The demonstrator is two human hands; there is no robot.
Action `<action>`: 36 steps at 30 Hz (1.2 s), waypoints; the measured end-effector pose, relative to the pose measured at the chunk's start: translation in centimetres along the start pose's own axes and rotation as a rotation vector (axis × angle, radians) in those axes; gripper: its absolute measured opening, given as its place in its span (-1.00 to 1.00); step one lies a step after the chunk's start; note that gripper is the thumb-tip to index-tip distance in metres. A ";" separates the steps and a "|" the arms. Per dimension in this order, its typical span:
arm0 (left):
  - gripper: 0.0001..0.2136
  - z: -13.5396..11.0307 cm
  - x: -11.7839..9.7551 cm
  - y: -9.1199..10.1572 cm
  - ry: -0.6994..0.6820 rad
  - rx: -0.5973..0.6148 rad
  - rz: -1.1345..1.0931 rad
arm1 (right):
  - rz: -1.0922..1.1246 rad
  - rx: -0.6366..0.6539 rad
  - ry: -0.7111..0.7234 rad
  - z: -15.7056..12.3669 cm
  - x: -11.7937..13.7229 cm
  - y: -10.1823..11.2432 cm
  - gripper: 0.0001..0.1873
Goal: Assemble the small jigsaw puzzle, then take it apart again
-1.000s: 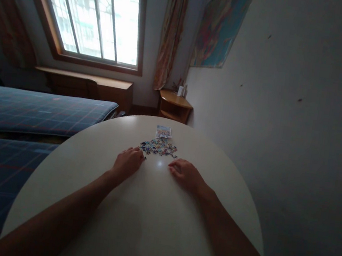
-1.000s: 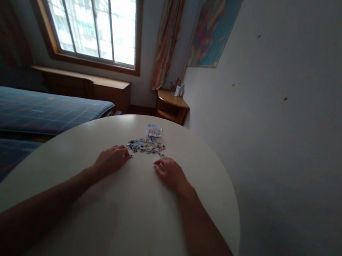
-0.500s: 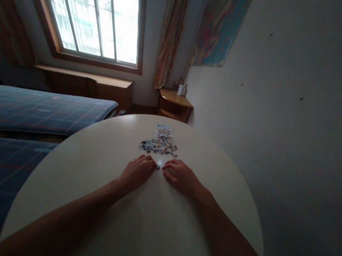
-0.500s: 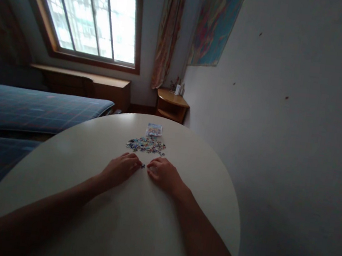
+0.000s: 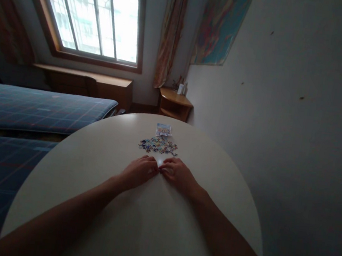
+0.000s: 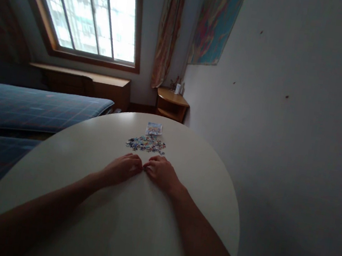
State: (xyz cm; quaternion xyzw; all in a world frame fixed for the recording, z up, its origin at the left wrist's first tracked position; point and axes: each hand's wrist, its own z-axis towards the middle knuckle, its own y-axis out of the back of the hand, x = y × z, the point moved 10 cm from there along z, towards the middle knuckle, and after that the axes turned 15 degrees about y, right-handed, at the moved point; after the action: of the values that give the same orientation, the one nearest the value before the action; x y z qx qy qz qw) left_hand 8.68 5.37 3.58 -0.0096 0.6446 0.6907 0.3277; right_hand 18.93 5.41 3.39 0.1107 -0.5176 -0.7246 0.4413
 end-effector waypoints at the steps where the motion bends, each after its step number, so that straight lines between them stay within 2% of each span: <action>1: -0.91 0.0 -0.1 0.0 -0.029 0.018 -0.007 | 0.013 -0.001 -0.005 0.0 -0.2 -0.1 -0.81; 4: -0.91 -0.2 0.0 0.1 -0.075 0.039 -0.015 | 0.021 -0.019 -0.026 0.0 -0.6 0.1 -0.83; 8: -0.86 -0.2 0.2 0.5 -0.081 0.006 -0.017 | 0.013 -0.027 -0.056 0.0 -0.7 0.6 -0.86; 14: -0.79 -0.8 -1.1 -0.1 -0.228 0.078 -0.019 | -0.062 -0.063 -0.157 -0.7 -2.9 1.8 -0.79; 20: -0.76 -0.3 0.3 0.8 -0.152 0.043 0.036 | -0.160 -0.027 -0.249 -1.5 -4.7 1.9 -0.63; 26: -0.76 0.6 2.6 1.4 -0.042 -0.007 0.070 | -0.176 0.000 -0.255 -1.4 -4.9 1.7 -0.60; 32: -0.75 1.9 7.7 3.1 0.221 -0.214 0.077 | -0.194 -0.004 -0.271 -1.4 -4.9 1.7 -0.58; 36: -0.67 2.6 10.0 3.5 0.295 -0.271 0.075 | -0.204 -0.011 -0.272 -1.3 -4.7 1.7 -0.56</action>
State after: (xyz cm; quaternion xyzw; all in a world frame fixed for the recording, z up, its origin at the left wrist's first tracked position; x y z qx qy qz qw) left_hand 0.26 12.23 2.72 -0.1308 0.5866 0.7739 0.1995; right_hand 23.42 7.99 2.83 0.0609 -0.5547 -0.7767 0.2920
